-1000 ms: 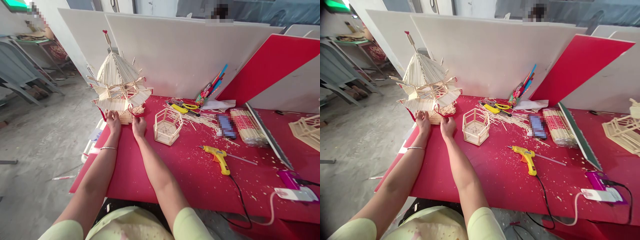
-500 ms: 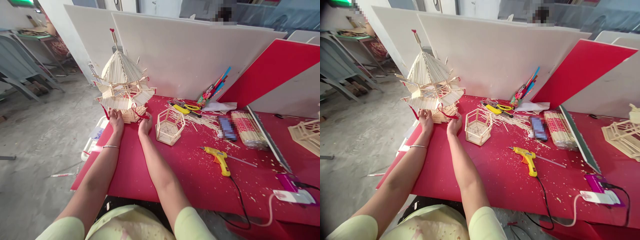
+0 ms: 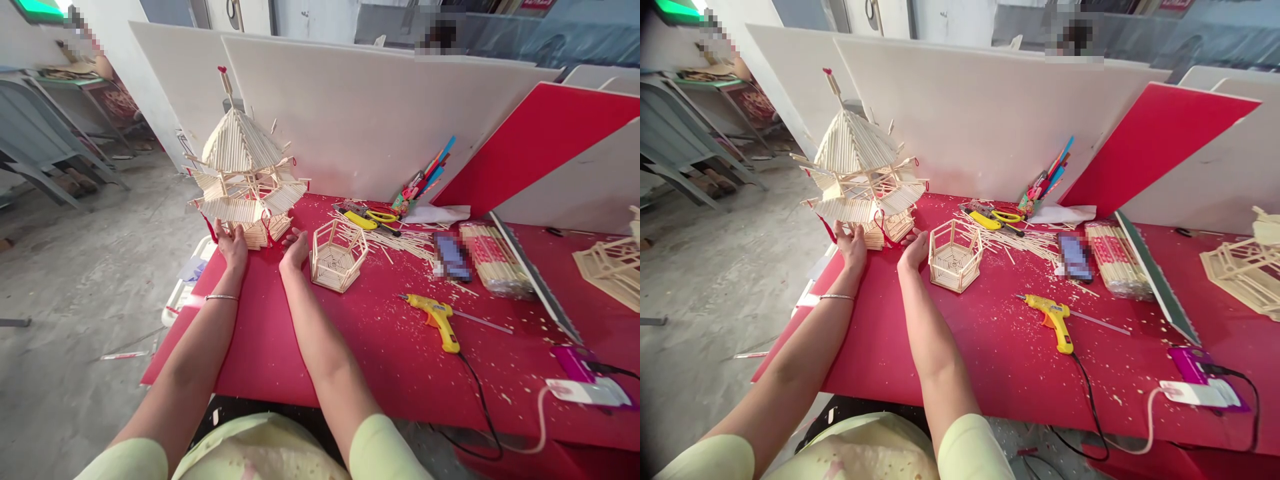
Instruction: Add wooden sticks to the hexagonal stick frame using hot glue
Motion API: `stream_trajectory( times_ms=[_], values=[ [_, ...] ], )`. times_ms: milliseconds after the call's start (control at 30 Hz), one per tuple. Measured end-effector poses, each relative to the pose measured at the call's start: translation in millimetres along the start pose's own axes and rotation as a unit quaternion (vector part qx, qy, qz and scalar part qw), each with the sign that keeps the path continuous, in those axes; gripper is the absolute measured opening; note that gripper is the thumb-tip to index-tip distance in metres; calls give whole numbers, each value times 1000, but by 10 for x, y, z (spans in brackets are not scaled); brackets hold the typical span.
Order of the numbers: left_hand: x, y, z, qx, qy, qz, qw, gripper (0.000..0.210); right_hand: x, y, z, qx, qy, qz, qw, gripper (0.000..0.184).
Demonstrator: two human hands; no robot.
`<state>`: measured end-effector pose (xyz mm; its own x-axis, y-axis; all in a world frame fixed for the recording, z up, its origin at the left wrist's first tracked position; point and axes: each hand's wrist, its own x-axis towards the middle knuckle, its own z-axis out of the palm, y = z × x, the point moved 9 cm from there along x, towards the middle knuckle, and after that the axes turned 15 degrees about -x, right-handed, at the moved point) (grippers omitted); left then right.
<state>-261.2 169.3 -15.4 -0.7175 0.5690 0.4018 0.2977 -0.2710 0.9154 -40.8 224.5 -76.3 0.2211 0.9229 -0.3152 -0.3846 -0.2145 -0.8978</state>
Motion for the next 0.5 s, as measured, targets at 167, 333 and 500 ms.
stream_trajectory(
  times_ms=[167,333,500],
  values=[
    [-34,2,-65,-16,40,-27,999,57,-7,-2,41,-11,-12,-12,1000,40],
    [-24,-25,-42,-23,23,-20,999,57,-13,-9,100,-38,-25,-46,998,36],
    [-19,-100,-58,-11,35,-28,999,59,-18,-6,140,-73,-41,-71,994,33]
  ],
)
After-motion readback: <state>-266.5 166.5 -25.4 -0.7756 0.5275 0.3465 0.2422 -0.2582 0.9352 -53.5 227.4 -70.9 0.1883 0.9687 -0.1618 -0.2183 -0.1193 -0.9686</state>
